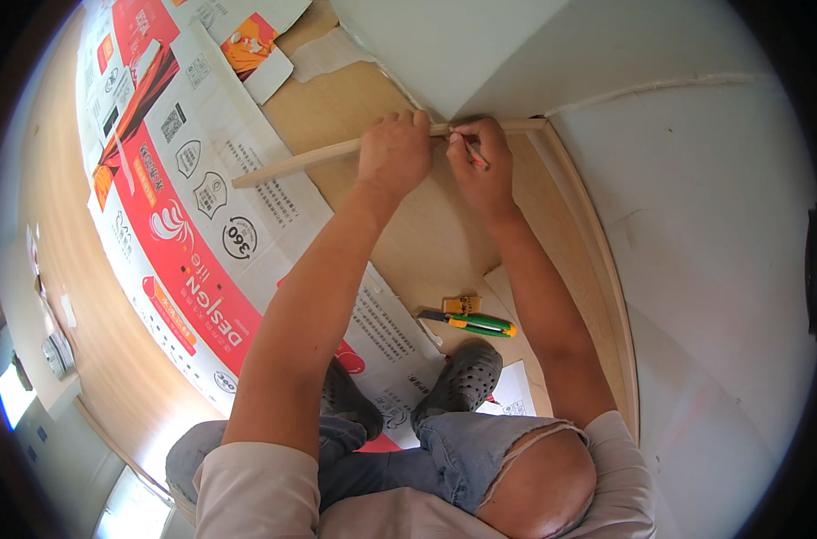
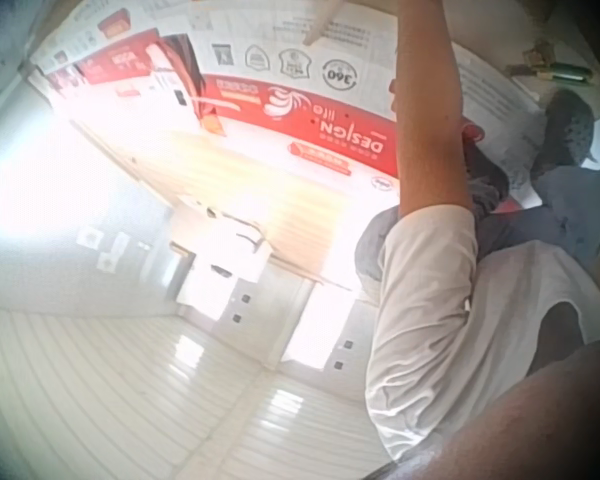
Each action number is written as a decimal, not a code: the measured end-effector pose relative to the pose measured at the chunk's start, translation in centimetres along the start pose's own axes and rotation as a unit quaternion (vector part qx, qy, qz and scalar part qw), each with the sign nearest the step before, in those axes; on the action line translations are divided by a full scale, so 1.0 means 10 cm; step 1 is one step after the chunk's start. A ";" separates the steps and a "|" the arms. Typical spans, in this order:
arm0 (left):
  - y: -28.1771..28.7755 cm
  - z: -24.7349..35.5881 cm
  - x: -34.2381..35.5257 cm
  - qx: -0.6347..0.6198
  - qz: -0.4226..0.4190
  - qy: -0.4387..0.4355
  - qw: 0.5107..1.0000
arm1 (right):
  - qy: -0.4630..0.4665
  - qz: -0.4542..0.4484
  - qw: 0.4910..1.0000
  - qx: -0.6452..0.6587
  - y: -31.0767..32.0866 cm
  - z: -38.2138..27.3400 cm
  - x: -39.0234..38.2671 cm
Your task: The person installs wooden trim along the base of a wall. They measure and cut the trim using a miter saw, then return to the wall to fit and secure the pieces.
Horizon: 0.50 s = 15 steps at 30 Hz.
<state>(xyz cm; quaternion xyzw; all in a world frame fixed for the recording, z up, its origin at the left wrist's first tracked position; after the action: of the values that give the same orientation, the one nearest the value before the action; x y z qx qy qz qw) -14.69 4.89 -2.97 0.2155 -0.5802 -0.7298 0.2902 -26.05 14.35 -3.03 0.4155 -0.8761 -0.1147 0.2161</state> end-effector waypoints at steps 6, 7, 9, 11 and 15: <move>-0.01 -0.01 -0.01 0.005 -0.007 -0.001 1.000 | -0.003 -0.002 1.000 0.001 -0.01 0.03 0.00; -0.01 -0.01 -0.02 -0.004 -0.006 -0.002 1.000 | 0.005 0.001 1.000 -0.006 -0.02 0.02 0.00; -0.01 0.01 -0.01 0.000 -0.010 0.003 1.000 | -0.004 -0.005 1.000 0.001 0.00 0.02 0.00; 0.00 0.02 -0.01 0.008 -0.012 0.006 1.000 | -0.040 -0.020 0.999 0.027 0.04 0.06 -0.04; 0.04 0.03 -0.01 0.014 -0.024 0.011 1.000 | -0.128 -0.036 0.986 0.098 0.18 0.00 -0.13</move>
<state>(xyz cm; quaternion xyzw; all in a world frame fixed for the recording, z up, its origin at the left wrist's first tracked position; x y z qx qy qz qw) -14.73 5.11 -2.56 0.2410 -0.5819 -0.7261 0.2759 -26.54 16.53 -2.68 0.4478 -0.8880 -0.0881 0.0562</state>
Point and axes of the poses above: each hand's wrist, its own x-axis towards the middle knuckle, its own y-axis out of the back of the hand, z = x × y, the point moved 3 cm from there along x, towards the middle knuckle, and after that the axes turned 1 degree about z, right-handed, at the moved point
